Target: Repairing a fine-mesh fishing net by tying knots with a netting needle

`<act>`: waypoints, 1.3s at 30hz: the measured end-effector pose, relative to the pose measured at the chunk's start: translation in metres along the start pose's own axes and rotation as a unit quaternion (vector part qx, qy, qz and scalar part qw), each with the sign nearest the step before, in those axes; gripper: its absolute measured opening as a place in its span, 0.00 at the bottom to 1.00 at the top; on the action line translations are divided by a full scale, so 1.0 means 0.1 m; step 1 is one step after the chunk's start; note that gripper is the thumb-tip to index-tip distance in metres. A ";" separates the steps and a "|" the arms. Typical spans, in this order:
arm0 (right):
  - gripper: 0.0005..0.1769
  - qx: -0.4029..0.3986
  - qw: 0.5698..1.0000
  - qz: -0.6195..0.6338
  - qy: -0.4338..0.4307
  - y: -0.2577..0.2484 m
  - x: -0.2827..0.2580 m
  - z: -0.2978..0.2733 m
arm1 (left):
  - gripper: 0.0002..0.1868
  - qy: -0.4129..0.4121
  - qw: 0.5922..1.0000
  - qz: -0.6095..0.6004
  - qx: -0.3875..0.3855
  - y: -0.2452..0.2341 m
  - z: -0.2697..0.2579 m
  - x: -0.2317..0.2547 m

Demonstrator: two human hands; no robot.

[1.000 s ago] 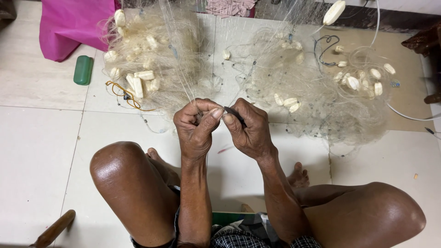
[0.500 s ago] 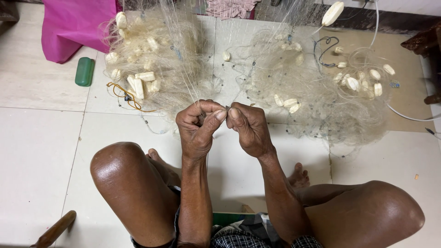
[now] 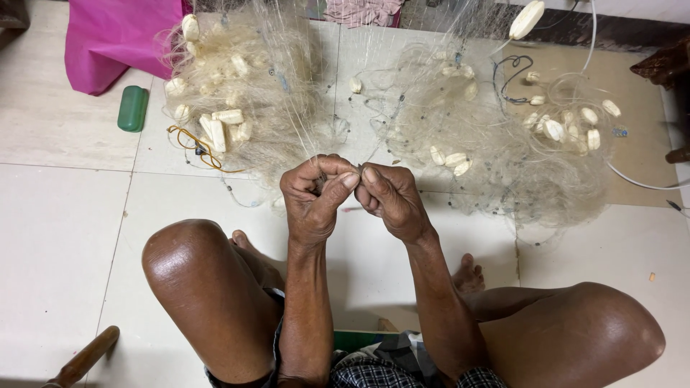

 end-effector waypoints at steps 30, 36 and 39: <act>0.21 0.227 0.698 -0.406 0.545 -1.38 3.41 -1.33 | 0.06 0.009 0.997 0.048 0.060 -0.39 0.00 -0.15; 0.18 0.207 0.630 -0.451 0.597 -1.32 3.21 -1.24 | 0.04 0.010 0.997 0.039 0.063 -0.30 0.00 -0.16; 0.31 0.142 0.802 -0.402 0.419 -1.65 3.59 -0.84 | 0.05 -0.001 0.997 0.025 0.069 -0.27 -0.01 -0.17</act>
Point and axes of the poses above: each hand's wrist, its own z-axis towards the middle knuckle, its own y-axis out of the palm, x = y × z, the point moved 3 cm from there along z, towards the middle knuckle, and after that the axes turned 7 degrees about y, right-handed, at the moved point
